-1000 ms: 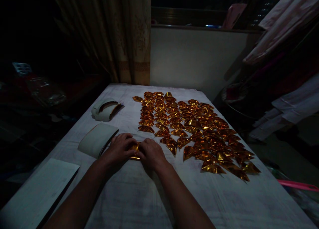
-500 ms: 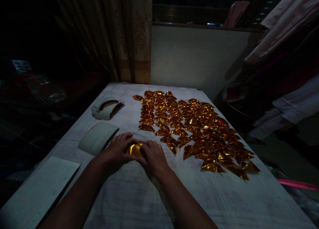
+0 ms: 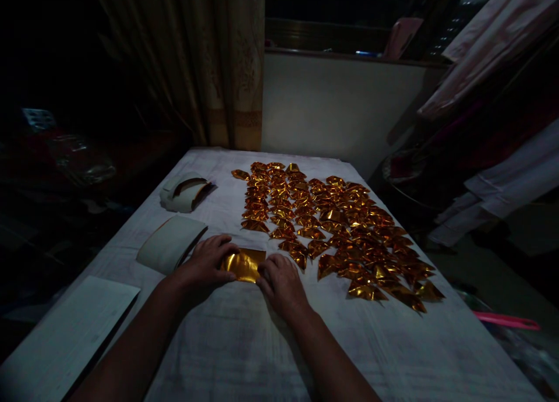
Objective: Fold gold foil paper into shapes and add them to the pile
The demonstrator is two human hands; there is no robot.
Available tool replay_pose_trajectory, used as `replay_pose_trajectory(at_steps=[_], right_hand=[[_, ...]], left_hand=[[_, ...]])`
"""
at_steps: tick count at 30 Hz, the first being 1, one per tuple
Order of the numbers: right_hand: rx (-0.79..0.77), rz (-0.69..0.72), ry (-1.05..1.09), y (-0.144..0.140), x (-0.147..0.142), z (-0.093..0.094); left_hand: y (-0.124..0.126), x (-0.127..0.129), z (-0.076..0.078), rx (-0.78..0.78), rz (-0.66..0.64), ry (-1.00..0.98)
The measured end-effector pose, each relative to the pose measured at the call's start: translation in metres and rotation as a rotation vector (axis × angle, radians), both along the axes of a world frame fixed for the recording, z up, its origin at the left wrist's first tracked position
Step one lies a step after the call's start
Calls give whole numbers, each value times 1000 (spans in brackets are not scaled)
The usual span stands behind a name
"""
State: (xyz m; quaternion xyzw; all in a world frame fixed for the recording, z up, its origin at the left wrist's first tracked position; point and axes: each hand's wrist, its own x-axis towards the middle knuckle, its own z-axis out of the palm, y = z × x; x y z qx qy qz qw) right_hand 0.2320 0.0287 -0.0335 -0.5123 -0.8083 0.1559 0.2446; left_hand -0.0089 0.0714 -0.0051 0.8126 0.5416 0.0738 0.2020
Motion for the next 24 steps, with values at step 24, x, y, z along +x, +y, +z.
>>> replay_pose_trajectory(at_steps=[24], right_hand=[[-124, 246, -346, -22, -7, 9]], left_hand=[[-7, 10, -14, 97, 76, -8]])
